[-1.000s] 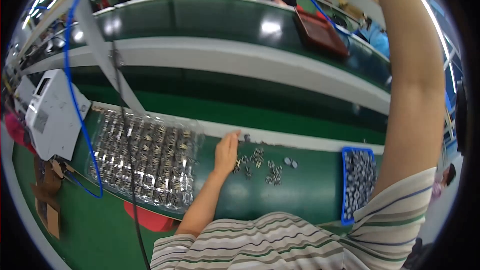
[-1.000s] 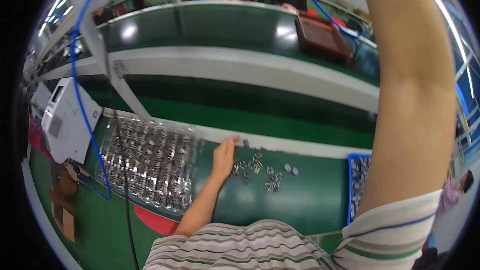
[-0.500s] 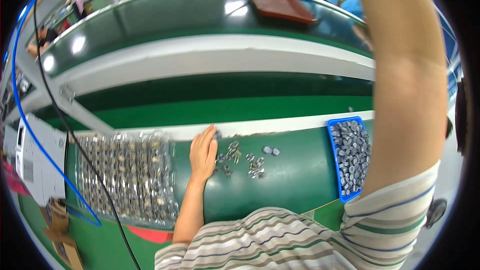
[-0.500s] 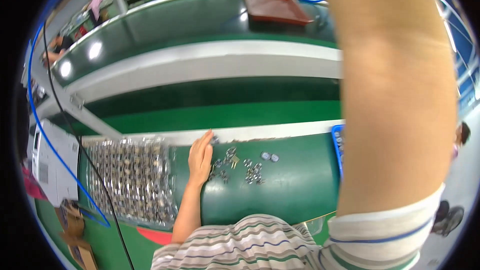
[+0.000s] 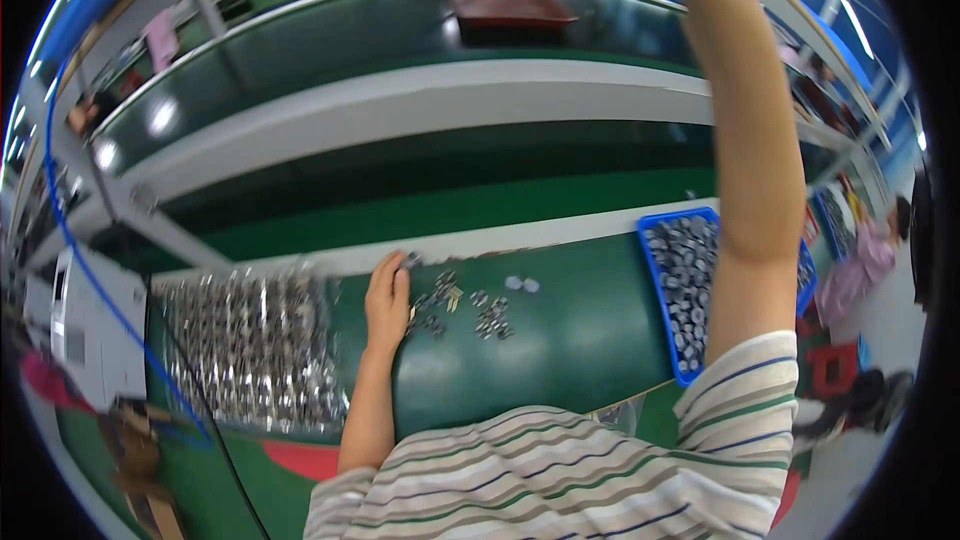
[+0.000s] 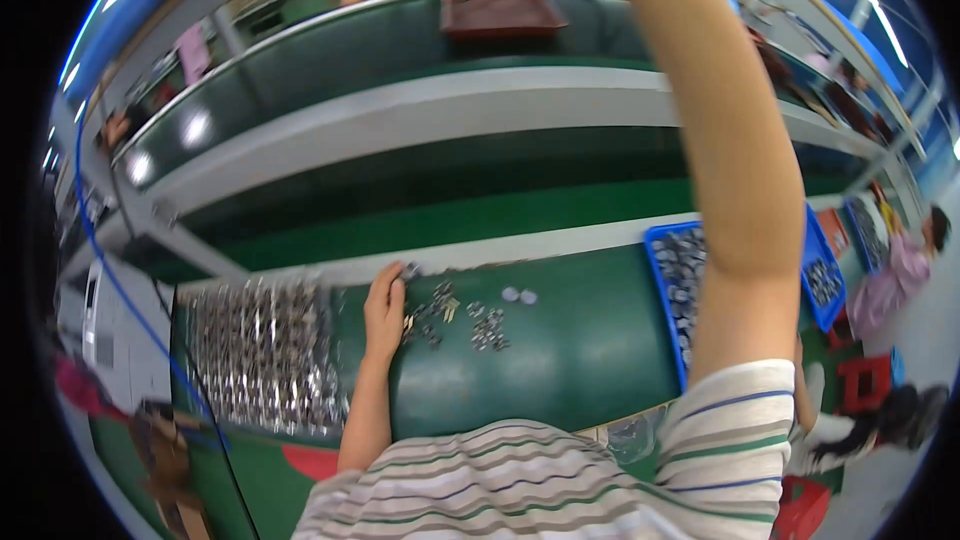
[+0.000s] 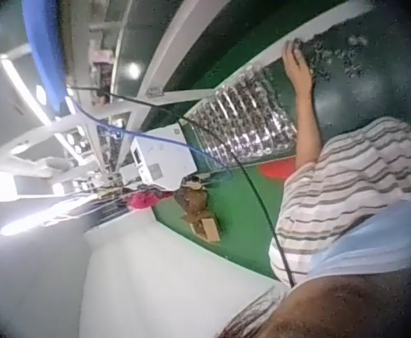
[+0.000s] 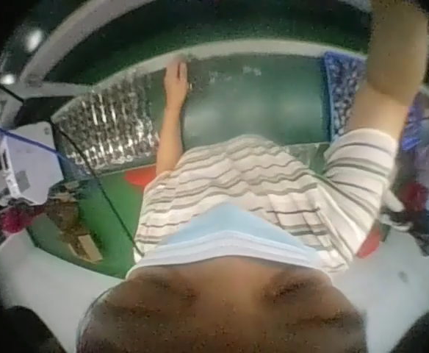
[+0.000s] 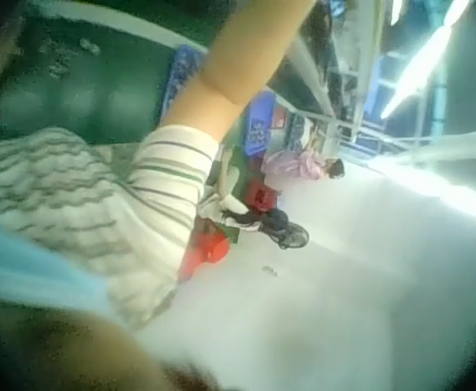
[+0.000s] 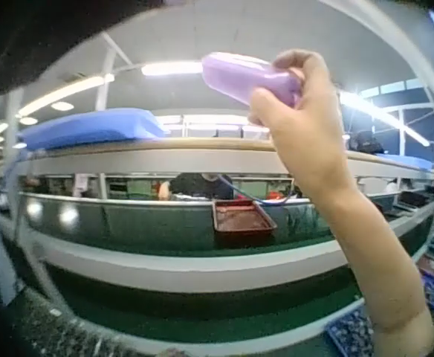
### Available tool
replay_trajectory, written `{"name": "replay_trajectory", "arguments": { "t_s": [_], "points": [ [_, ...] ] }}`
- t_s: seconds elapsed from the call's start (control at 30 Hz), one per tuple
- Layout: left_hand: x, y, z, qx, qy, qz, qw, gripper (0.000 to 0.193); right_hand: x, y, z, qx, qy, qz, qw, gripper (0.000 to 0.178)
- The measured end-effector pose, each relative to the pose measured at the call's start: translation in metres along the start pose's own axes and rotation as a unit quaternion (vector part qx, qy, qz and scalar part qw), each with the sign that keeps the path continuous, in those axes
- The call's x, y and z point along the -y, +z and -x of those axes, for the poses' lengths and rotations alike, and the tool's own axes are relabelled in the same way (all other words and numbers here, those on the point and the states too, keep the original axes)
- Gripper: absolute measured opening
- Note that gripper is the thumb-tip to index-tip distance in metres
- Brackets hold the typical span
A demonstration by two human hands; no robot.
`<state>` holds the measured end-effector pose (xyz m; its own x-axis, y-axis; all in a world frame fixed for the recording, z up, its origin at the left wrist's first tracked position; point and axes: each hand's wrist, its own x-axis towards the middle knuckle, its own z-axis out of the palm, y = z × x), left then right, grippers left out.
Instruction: The person assembles small electronic or plastic components by inserting metal pins into plastic housings by hand.
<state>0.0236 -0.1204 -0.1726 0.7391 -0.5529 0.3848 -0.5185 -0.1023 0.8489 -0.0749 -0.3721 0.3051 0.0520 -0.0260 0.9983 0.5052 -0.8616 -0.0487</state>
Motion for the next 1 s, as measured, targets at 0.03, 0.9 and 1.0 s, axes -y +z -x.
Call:
{"name": "replay_trajectory", "arguments": {
  "t_s": [0.03, 0.9, 1.0],
  "points": [
    [0.005, -0.009, 0.002, -0.017, -0.003, -0.028, 0.999, 0.036, -0.015, -0.038, 0.044, 0.040, 0.022, 0.047, 0.998, 0.029],
    [-0.006, 0.031, 0.002, 0.121, 0.030, -0.019, 0.992, 0.023, 0.040, -0.105, 0.498, 0.009, 0.518, -0.167, 0.839, 0.034],
    [-0.022, 0.058, 0.003, 0.162, 0.026, 0.006, 0.986, 0.023, 0.037, -0.113, 0.496, -0.017, 0.601, -0.223, 0.767, 0.031]
  ]
}}
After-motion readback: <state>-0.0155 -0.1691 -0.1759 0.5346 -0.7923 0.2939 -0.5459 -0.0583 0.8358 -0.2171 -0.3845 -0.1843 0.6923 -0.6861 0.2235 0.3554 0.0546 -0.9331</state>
